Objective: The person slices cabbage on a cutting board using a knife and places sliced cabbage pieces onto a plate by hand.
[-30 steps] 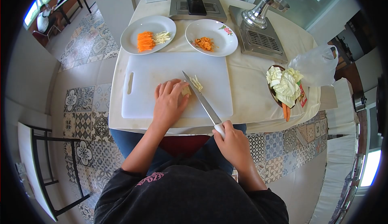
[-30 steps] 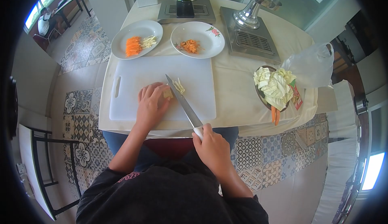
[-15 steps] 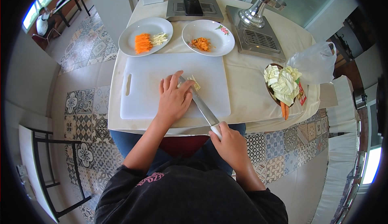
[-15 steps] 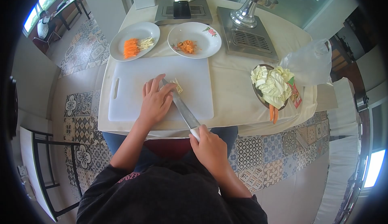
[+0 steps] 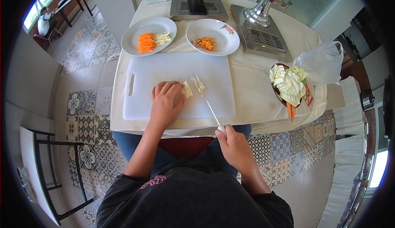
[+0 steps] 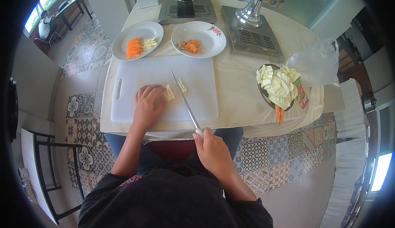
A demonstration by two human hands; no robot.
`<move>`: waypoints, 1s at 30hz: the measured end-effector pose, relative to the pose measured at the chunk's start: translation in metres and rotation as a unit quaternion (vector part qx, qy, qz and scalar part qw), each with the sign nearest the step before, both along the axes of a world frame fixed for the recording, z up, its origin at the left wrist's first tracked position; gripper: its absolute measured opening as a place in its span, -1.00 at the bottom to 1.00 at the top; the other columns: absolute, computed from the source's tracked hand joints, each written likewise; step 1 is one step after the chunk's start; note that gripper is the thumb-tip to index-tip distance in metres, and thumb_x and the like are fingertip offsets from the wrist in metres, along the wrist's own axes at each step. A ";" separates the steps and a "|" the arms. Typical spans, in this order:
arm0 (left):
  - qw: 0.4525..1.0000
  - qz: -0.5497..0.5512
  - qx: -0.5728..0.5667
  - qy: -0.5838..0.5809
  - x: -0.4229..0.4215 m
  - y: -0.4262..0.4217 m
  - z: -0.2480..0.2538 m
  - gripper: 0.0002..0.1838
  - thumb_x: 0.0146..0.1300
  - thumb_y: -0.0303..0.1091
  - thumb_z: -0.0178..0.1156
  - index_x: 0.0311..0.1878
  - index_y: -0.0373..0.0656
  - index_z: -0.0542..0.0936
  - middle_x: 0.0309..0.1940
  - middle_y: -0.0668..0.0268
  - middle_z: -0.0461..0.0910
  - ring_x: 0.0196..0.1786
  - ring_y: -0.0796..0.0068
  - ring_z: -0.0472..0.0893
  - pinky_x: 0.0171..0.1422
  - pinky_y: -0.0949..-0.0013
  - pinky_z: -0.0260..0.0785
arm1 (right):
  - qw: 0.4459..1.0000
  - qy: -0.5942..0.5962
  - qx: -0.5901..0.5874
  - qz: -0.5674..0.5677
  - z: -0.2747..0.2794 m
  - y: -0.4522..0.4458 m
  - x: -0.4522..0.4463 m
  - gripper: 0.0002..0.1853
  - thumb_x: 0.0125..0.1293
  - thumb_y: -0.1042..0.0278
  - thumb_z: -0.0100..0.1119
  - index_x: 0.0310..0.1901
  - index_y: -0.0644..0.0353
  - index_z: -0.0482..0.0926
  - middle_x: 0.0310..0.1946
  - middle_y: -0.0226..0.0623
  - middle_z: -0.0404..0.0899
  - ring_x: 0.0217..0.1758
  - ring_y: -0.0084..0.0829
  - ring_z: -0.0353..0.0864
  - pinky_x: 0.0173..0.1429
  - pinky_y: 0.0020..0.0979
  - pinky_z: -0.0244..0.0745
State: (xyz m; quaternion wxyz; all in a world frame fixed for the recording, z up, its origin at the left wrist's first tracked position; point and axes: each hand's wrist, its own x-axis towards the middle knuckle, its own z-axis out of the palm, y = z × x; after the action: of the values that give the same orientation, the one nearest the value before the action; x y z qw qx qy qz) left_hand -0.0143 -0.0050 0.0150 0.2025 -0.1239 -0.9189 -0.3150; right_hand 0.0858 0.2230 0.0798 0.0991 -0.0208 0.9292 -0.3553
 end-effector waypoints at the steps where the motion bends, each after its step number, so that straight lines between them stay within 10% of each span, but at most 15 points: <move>1: 1.000 -0.003 -0.002 0.002 0.000 0.001 0.000 -0.70 0.24 -0.36 0.29 0.06 -0.05 0.66 0.10 0.34 0.63 0.28 0.13 0.46 0.49 -0.01 0.12 | 1.000 -0.005 -0.010 0.003 0.000 -0.002 -0.001 -0.63 0.59 0.15 0.01 -0.20 0.38 0.44 -0.42 0.19 0.62 -0.24 0.25 0.62 -0.20 0.03 0.44; 30: 0.999 0.023 -0.023 -0.014 0.003 0.009 0.001 -0.74 0.28 -0.23 0.36 0.01 -0.03 0.69 0.01 0.39 0.70 0.19 0.23 0.55 0.51 -0.10 0.10 | 0.997 -0.055 -0.029 0.038 -0.005 -0.022 -0.004 -0.59 0.61 0.16 -0.04 -0.22 0.45 0.40 -0.45 0.30 0.60 -0.28 0.32 0.59 -0.21 0.12 0.42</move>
State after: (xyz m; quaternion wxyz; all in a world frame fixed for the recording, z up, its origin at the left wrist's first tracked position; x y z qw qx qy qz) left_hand -0.0108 0.0043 0.0155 0.1935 -0.1029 -0.9314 -0.2907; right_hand 0.0821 0.2006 0.0744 0.1627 -0.0390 0.9103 -0.3787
